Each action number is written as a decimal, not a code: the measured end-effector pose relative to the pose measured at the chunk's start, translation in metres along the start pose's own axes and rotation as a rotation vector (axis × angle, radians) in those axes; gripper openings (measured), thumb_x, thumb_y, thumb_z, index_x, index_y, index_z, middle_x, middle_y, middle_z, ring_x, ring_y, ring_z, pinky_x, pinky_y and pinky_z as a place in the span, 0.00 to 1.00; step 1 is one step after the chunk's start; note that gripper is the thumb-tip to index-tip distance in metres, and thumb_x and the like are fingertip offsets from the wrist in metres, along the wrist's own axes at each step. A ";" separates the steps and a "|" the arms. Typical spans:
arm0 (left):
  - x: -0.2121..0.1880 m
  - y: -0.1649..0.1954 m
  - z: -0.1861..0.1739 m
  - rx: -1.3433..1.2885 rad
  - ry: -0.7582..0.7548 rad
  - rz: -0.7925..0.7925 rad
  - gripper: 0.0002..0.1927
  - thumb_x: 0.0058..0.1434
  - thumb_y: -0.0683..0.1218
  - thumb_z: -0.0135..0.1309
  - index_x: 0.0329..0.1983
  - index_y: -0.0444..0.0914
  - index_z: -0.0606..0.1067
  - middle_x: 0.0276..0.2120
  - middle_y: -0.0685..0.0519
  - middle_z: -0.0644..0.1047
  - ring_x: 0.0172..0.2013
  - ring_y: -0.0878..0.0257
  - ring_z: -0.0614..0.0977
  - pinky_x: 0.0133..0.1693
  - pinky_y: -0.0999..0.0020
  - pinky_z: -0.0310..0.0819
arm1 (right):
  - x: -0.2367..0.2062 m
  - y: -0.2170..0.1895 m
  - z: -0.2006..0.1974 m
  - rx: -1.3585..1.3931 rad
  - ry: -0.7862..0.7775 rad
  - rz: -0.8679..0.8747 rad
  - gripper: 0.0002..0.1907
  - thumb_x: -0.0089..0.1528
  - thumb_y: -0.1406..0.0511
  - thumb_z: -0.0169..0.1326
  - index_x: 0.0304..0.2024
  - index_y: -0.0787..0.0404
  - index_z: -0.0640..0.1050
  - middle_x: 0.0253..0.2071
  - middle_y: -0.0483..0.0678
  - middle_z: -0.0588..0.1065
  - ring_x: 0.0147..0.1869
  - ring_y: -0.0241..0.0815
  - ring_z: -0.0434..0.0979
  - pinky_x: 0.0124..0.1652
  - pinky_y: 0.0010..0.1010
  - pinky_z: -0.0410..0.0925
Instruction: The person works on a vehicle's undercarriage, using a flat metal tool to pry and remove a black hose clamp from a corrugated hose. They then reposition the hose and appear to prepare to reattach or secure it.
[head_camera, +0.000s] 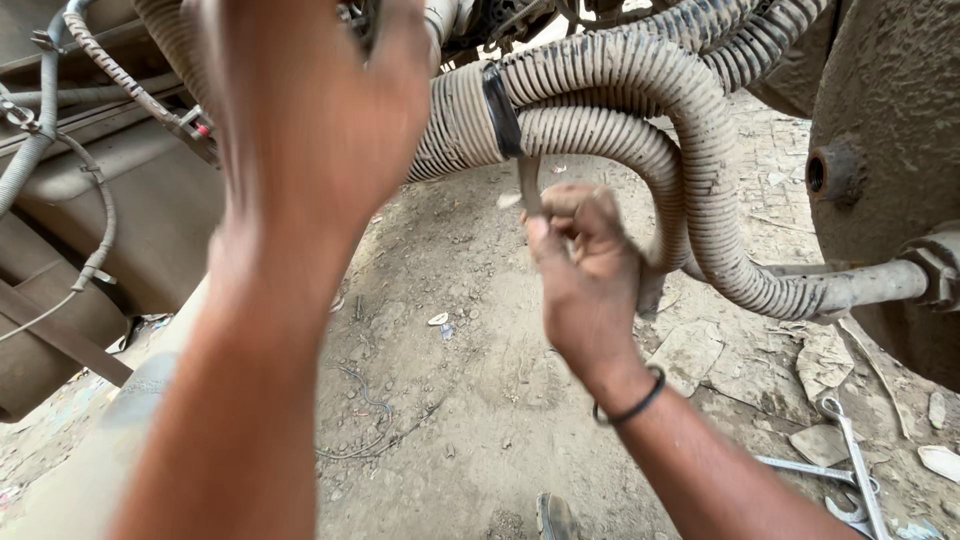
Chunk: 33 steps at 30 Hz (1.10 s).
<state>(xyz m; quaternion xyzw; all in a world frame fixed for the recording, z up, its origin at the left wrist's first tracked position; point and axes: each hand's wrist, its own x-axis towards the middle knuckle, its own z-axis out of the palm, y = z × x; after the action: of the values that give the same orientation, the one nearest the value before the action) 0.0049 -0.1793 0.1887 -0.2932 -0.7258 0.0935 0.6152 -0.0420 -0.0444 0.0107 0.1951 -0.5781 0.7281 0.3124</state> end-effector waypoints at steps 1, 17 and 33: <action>-0.011 0.016 -0.011 -0.024 0.093 -0.048 0.09 0.72 0.40 0.51 0.52 0.34 0.76 0.46 0.47 0.81 0.47 0.56 0.83 0.49 0.58 0.76 | -0.008 -0.001 -0.003 0.001 -0.036 -0.053 0.04 0.66 0.67 0.51 0.35 0.54 0.74 0.40 0.39 0.72 0.39 0.32 0.69 0.37 0.26 0.69; -0.054 0.117 -0.029 -1.139 -0.094 -0.909 0.10 0.73 0.40 0.46 0.39 0.34 0.78 0.26 0.52 0.77 0.25 0.71 0.76 0.26 0.77 0.71 | -0.071 -0.061 -0.036 0.124 -0.257 -0.171 0.07 0.69 0.67 0.54 0.46 0.64 0.78 0.51 0.49 0.74 0.55 0.39 0.74 0.53 0.29 0.68; 0.018 0.025 -0.050 -0.060 -0.046 -0.200 0.10 0.72 0.35 0.55 0.32 0.33 0.77 0.25 0.50 0.79 0.25 0.66 0.78 0.28 0.67 0.69 | -0.022 -0.045 -0.020 0.093 -0.175 -0.175 0.14 0.69 0.60 0.50 0.52 0.62 0.74 0.46 0.46 0.73 0.38 0.31 0.69 0.38 0.22 0.71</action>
<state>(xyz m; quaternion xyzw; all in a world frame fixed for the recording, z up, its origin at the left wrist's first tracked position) 0.0592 -0.1606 0.2022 -0.2357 -0.7677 0.0165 0.5957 0.0059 -0.0238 0.0236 0.3219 -0.5495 0.7043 0.3137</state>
